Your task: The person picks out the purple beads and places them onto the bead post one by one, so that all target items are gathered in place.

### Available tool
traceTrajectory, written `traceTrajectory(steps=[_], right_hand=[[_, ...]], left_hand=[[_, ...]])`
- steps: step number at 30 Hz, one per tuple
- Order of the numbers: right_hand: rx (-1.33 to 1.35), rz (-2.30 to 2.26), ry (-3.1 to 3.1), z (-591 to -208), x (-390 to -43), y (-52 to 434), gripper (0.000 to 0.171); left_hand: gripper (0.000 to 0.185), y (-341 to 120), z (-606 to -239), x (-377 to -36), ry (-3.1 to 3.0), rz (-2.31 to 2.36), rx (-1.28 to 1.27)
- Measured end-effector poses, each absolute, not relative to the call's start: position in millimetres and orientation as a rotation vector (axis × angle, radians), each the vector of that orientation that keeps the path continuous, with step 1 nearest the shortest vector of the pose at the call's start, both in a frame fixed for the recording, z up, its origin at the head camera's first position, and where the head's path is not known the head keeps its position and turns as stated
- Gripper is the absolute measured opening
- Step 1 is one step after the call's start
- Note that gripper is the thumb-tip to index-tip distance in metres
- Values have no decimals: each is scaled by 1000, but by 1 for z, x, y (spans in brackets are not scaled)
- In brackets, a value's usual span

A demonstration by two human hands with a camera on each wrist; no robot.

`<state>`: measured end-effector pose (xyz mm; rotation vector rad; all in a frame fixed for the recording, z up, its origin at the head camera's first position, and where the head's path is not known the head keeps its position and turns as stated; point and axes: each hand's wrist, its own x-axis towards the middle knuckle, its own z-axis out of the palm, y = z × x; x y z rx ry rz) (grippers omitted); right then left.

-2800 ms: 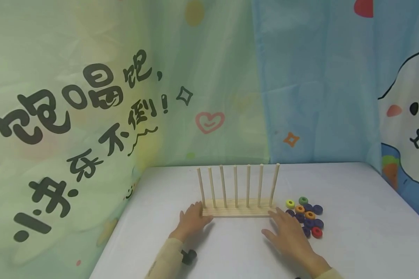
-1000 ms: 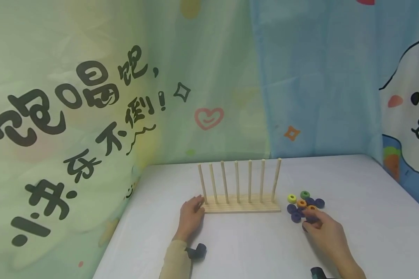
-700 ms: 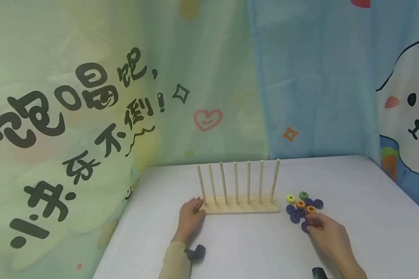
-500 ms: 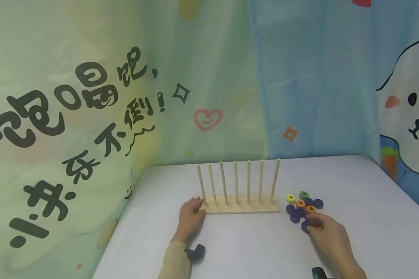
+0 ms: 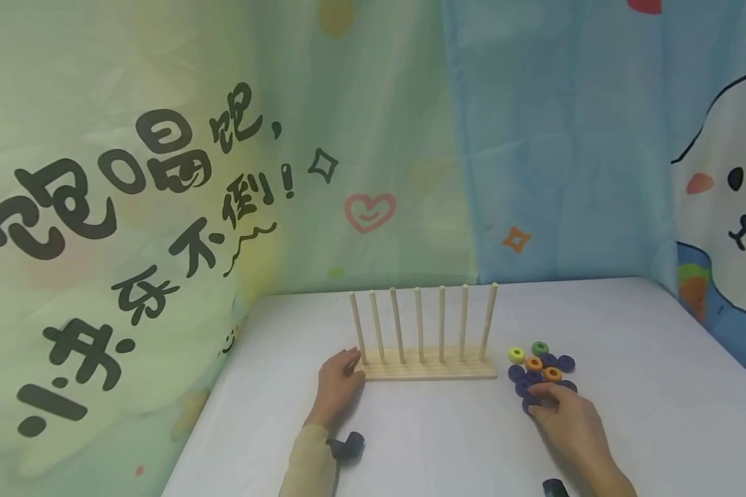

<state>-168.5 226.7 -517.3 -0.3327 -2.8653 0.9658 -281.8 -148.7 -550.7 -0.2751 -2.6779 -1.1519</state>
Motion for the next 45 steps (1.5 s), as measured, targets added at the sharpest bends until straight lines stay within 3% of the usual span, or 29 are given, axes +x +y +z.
traceTrajectory(steps=[17, 34, 45], right_hand=[[-287, 1004, -2934, -520, -173, 216, 45], [-167, 1114, -2757, -530, -172, 204, 41], [-196, 1234, -2712, -532, -173, 186, 40]], left_hand=[[40, -154, -550, -283, -2643, -1120, -310], [40, -152, -553, -284, -2620, -1152, -334], [58, -153, -555, -286, -2670, -1117, -381]])
